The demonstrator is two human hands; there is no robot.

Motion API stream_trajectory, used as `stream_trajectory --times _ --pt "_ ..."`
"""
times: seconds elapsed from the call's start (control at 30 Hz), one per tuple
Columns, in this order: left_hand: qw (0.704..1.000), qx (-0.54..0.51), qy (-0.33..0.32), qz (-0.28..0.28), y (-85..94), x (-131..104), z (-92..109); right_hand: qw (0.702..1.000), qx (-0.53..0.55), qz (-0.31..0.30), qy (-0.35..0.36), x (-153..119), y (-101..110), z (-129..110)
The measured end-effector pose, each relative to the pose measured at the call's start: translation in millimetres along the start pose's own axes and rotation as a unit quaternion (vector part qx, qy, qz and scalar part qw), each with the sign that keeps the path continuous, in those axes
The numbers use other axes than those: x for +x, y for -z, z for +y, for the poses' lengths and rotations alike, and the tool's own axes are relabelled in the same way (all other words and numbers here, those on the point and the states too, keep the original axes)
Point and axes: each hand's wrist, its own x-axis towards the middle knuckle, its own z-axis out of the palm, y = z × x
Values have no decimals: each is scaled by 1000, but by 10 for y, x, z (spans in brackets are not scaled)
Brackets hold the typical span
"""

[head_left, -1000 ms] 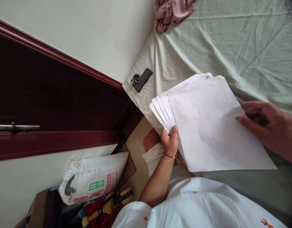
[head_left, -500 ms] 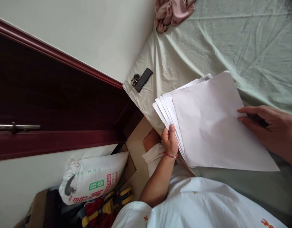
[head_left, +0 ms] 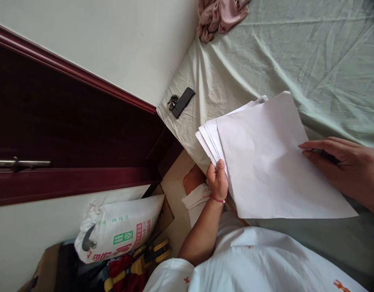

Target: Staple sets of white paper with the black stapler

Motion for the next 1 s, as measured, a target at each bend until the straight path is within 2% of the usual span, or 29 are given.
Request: stream_trajectory --times 0.17,0.43,0.83,1.0 --pt "999 7 -11 -37 20 6 15 1000 -1 6 10 -2 -2 -1" --pt "999 28 -25 -31 13 24 -26 1000 2 8 10 1 -11 -1" --pt "998 38 -28 -52 3 15 -22 1000 5 0 21 1 -10 1" --pt "995 81 -26 -60 10 20 -24 1000 15 2 15 -8 1 4"
